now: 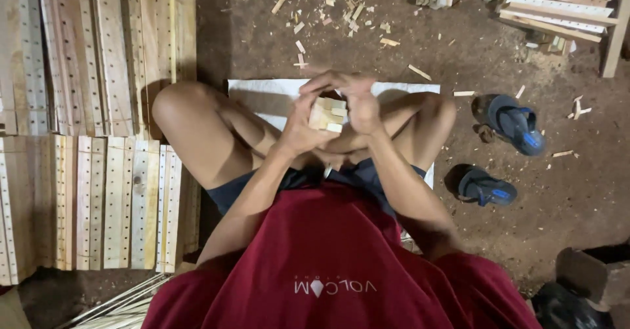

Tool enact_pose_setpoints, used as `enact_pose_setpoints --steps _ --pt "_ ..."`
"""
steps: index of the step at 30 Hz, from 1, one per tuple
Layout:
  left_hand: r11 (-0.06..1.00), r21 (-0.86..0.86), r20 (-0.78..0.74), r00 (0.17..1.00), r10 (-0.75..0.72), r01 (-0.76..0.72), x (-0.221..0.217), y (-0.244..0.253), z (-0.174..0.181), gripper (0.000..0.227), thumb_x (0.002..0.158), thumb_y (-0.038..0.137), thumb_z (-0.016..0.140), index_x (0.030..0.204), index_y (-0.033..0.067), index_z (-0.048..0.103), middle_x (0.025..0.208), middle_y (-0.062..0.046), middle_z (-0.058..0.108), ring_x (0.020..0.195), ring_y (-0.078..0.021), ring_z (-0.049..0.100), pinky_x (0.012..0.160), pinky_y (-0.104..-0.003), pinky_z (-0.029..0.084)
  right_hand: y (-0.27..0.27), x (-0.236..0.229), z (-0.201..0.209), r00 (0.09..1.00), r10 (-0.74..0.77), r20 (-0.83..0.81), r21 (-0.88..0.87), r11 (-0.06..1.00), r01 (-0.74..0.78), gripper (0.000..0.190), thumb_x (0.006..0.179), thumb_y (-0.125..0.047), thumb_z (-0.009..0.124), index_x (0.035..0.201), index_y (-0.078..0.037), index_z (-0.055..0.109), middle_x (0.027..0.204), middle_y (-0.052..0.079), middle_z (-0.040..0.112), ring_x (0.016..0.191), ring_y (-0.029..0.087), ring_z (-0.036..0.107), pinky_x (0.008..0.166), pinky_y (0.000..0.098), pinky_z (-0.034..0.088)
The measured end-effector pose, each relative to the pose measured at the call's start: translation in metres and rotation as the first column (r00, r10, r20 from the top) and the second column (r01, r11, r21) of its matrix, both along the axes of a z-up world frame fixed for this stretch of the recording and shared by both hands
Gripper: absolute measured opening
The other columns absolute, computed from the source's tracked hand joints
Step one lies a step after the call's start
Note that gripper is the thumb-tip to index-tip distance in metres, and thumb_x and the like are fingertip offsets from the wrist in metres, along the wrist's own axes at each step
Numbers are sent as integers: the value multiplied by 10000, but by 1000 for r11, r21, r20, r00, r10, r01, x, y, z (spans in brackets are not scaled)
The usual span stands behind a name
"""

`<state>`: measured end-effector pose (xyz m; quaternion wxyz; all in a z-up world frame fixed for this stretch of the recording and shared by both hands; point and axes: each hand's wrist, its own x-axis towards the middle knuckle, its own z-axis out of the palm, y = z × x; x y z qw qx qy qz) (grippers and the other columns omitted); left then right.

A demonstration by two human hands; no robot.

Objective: The person sits cross-legged on the floor and assembles small wooden blocks into a cube, fitting pieces together by hand on their lap. They occasionally reach to the pile of wooden slats beside them to pick up additional blocks and press the assembled cube together.

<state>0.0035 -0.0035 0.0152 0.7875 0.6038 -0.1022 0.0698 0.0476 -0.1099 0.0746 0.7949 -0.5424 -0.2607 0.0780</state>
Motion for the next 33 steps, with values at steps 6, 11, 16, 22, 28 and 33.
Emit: enact_pose_setpoints --steps 6,11,16,22,28,33 --pt "984 117 45 991 128 -132 -6 0 -10 696 667 287 953 1215 8 626 1028 -206 651 904 -345 677 830 -484 546 1 11 9 975 207 -79 -181 959 -218 1185 888 -862 24 1360 115 500 606 105 654 1098 293 650 1058 382 396" --pt "968 169 93 981 172 -186 -3 -4 -14 687 624 304 988 1141 10 642 960 -177 649 843 -358 677 797 -468 556 -1 10 3 975 210 -74 -179 959 -221 1166 903 -826 -6 1322 127 522 587 99 654 1103 310 641 1062 390 396" --pt "947 234 71 975 211 -221 -9 -3 1 641 635 336 985 1065 22 630 935 -200 650 831 -409 674 774 -503 550 -1 9 0 976 208 -70 -176 960 -218 1127 921 -788 -15 1275 129 536 590 111 650 1115 334 650 1063 404 402" --pt "919 301 16 965 260 -253 -11 -8 -13 704 591 400 992 1037 17 606 906 -203 639 819 -421 665 759 -532 535 3 12 -1 967 231 -108 -64 969 -239 1108 927 -813 75 1217 152 535 583 149 651 633 274 708 558 312 539" --pt "863 242 163 895 414 -443 -21 -14 -23 573 696 317 965 1079 31 650 945 -157 655 844 -371 673 790 -455 538 5 7 -9 961 247 -127 -43 966 -254 1079 925 -820 131 1185 145 538 568 144 630 511 234 664 422 279 505" --pt "866 287 144 912 384 -410 -21 -13 -27 556 663 286 960 1058 32 663 900 -170 656 811 -400 670 772 -504 541 8 5 6 972 233 -28 -167 958 -234 1024 973 -768 169 1148 140 608 576 113 659 519 197 680 497 283 535"
